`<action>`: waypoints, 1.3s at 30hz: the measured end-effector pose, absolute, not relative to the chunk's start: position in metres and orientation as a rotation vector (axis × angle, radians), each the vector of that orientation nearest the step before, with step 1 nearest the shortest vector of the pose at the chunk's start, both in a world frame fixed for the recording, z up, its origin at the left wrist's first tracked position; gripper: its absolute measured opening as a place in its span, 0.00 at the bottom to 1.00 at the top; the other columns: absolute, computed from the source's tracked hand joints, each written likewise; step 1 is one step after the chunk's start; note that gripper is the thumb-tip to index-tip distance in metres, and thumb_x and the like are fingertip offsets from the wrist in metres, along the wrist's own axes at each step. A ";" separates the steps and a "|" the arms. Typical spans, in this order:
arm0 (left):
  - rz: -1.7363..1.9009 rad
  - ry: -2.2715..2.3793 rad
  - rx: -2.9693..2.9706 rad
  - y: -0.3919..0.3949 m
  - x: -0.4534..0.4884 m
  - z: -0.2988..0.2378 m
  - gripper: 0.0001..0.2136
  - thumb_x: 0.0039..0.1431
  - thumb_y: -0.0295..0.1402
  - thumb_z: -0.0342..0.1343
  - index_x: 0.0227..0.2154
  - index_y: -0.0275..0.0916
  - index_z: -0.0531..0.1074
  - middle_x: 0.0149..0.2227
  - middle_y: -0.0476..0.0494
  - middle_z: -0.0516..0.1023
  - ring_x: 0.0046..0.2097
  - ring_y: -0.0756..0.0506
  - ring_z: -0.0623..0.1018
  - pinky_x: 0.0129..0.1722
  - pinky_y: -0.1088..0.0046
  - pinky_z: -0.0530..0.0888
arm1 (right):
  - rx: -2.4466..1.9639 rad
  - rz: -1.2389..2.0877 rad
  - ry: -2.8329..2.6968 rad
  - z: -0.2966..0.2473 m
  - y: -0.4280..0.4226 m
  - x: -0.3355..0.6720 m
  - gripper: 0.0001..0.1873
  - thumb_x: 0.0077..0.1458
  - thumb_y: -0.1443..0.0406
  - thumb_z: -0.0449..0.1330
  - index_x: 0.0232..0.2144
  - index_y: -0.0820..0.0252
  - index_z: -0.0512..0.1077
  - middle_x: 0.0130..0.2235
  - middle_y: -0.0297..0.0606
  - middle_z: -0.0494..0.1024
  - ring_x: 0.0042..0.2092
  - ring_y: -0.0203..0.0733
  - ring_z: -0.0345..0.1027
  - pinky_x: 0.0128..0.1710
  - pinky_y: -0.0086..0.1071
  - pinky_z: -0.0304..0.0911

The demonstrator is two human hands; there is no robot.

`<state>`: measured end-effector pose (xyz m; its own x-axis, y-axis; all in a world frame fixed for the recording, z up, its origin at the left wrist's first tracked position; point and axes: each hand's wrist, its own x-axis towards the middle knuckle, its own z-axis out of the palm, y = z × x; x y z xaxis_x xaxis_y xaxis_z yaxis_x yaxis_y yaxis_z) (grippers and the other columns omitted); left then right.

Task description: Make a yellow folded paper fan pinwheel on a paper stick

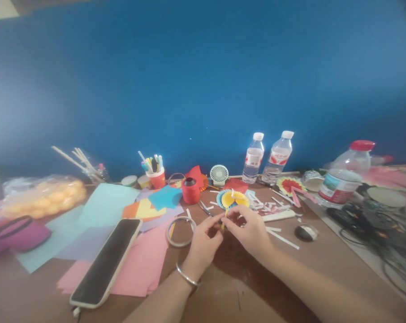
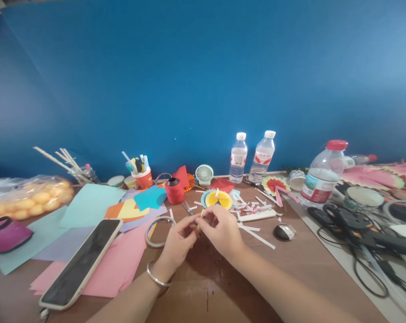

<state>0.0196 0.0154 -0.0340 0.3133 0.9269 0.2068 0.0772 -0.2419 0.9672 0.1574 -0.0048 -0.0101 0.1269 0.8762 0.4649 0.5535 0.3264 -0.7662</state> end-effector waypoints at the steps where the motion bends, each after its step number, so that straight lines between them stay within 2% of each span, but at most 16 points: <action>1: 1.078 0.947 1.615 0.016 0.019 -0.035 0.18 0.45 0.23 0.49 0.42 0.41 0.69 0.25 0.49 0.69 0.28 0.52 0.67 0.29 0.76 0.66 | -1.356 0.424 -1.514 -0.010 -0.004 0.157 0.06 0.46 0.62 0.56 0.23 0.59 0.65 0.23 0.31 0.69 0.25 0.33 0.61 0.26 0.27 0.58; 5: 1.071 0.943 1.595 0.016 0.018 -0.034 0.18 0.46 0.24 0.50 0.43 0.40 0.69 0.26 0.48 0.68 0.26 0.52 0.67 0.27 0.77 0.65 | -1.307 0.666 -1.339 -0.011 0.001 0.159 0.07 0.45 0.62 0.57 0.21 0.59 0.64 0.23 0.31 0.68 0.25 0.33 0.61 0.27 0.27 0.58; 11: 1.023 0.736 1.246 0.014 0.019 -0.029 0.16 0.45 0.26 0.54 0.41 0.38 0.70 0.25 0.49 0.67 0.27 0.52 0.68 0.28 0.78 0.65 | -0.870 1.500 -0.940 -0.017 0.013 0.163 0.11 0.40 0.63 0.62 0.22 0.60 0.62 0.18 0.26 0.61 0.19 0.27 0.52 0.17 0.22 0.46; 15: 1.028 0.616 0.960 0.015 0.020 -0.025 0.15 0.44 0.25 0.56 0.39 0.38 0.70 0.27 0.49 0.67 0.27 0.55 0.67 0.27 0.80 0.64 | -0.644 1.644 -0.853 -0.022 0.017 0.167 0.13 0.41 0.58 0.62 0.27 0.60 0.67 0.21 0.28 0.63 0.20 0.28 0.54 0.17 0.22 0.45; 18: 1.050 0.561 0.857 0.016 0.019 -0.023 0.14 0.45 0.24 0.56 0.38 0.39 0.68 0.27 0.50 0.67 0.27 0.55 0.67 0.27 0.81 0.64 | -0.604 1.633 -0.836 -0.023 0.019 0.168 0.16 0.46 0.55 0.56 0.31 0.61 0.70 0.24 0.32 0.65 0.24 0.31 0.58 0.20 0.24 0.50; 23: 0.969 0.538 0.837 0.015 0.020 -0.023 0.10 0.47 0.25 0.55 0.34 0.38 0.64 0.26 0.50 0.68 0.26 0.56 0.68 0.25 0.82 0.63 | -0.695 1.558 -1.024 -0.025 0.014 0.161 0.08 0.43 0.64 0.61 0.28 0.62 0.71 0.24 0.32 0.68 0.24 0.30 0.57 0.25 0.27 0.53; 27: 0.935 0.578 0.866 0.015 0.021 -0.027 0.10 0.49 0.29 0.54 0.35 0.39 0.61 0.27 0.48 0.70 0.25 0.56 0.67 0.23 0.82 0.62 | -0.692 1.416 -1.067 -0.017 0.012 0.160 0.06 0.42 0.65 0.61 0.22 0.61 0.67 0.24 0.30 0.67 0.25 0.30 0.58 0.27 0.28 0.55; 30: 0.981 0.617 0.873 0.016 0.020 -0.029 0.08 0.51 0.32 0.52 0.35 0.39 0.61 0.27 0.48 0.70 0.25 0.54 0.68 0.24 0.80 0.63 | -0.754 1.253 -0.998 -0.003 0.018 0.175 0.09 0.45 0.62 0.59 0.22 0.60 0.64 0.27 0.32 0.69 0.28 0.33 0.62 0.28 0.29 0.58; 32: 0.998 0.633 0.880 0.017 0.019 -0.029 0.07 0.51 0.33 0.51 0.34 0.38 0.62 0.27 0.48 0.70 0.26 0.54 0.69 0.25 0.79 0.63 | -0.836 1.107 -0.954 0.006 0.025 0.192 0.11 0.44 0.59 0.58 0.23 0.58 0.61 0.25 0.31 0.70 0.29 0.36 0.65 0.30 0.31 0.59; 35: 0.990 0.649 0.895 0.017 0.019 -0.028 0.07 0.50 0.31 0.52 0.33 0.38 0.62 0.26 0.49 0.70 0.26 0.53 0.69 0.26 0.79 0.63 | -1.109 0.830 -1.039 0.009 0.034 0.218 0.14 0.44 0.56 0.56 0.31 0.57 0.61 0.25 0.31 0.70 0.29 0.38 0.66 0.30 0.32 0.60; 39: 0.973 0.654 0.910 0.017 0.019 -0.028 0.07 0.49 0.31 0.52 0.32 0.37 0.63 0.25 0.49 0.69 0.26 0.53 0.70 0.25 0.79 0.63 | -1.737 0.403 -1.432 -0.009 0.041 0.231 0.30 0.39 0.55 0.59 0.45 0.55 0.56 0.31 0.36 0.72 0.29 0.42 0.66 0.27 0.33 0.56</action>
